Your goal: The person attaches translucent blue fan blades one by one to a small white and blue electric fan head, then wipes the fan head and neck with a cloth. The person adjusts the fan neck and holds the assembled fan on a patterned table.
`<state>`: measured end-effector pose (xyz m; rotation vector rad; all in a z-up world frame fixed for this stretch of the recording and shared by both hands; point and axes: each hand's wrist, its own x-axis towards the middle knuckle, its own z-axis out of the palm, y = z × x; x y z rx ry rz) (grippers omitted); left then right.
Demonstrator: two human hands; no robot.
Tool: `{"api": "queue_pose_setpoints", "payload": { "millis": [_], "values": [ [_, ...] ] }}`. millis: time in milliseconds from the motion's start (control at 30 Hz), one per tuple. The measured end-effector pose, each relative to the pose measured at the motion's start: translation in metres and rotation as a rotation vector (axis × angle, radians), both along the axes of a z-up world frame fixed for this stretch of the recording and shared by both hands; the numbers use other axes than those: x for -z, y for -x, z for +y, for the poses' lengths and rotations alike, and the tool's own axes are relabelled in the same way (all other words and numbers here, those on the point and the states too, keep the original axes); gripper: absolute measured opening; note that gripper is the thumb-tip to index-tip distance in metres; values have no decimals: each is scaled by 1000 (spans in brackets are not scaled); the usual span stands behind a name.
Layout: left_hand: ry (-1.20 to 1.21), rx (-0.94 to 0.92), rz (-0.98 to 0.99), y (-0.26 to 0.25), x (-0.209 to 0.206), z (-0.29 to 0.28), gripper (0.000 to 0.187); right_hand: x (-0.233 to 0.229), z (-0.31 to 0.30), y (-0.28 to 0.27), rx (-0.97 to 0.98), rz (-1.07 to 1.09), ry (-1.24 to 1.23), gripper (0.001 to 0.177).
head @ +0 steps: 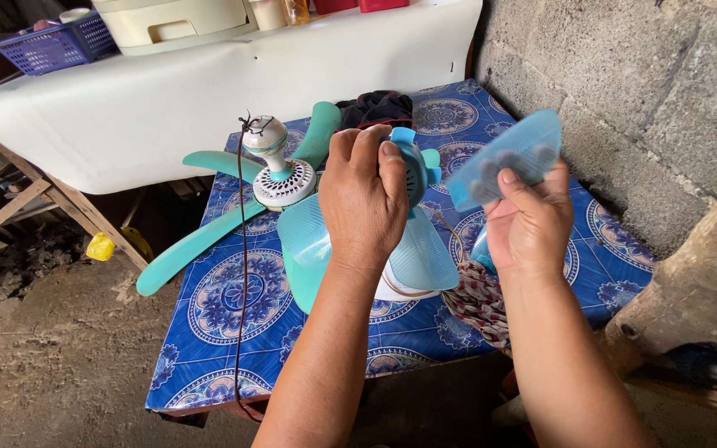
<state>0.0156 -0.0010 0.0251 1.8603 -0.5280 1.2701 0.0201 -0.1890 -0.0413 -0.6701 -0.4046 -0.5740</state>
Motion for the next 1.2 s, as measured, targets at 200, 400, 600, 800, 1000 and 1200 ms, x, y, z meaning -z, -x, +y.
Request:
{"api": "queue_pose_setpoints", "payload": {
  "millis": [200,400,600,800,1000,1200],
  "values": [
    [-7,-51,35,-3,-3,-3,28,3,11,-4,-12,-51,-84,87],
    [10,-58,46,-5,-3,-3,29,4,15,-13,15,-48,-157,84],
    [23,-53,41,-7,-3,-1,30,4,12,-13,39,-78,-207,83],
    [25,-47,49,-5,-4,-2,30,6,15,-14,43,-70,-179,82],
    [16,-53,34,-6,-4,-3,29,8,15,-15,33,-88,-176,81],
    [17,-63,45,-7,-4,-2,30,10,19,-13,45,-98,-184,80]
  ]
}}
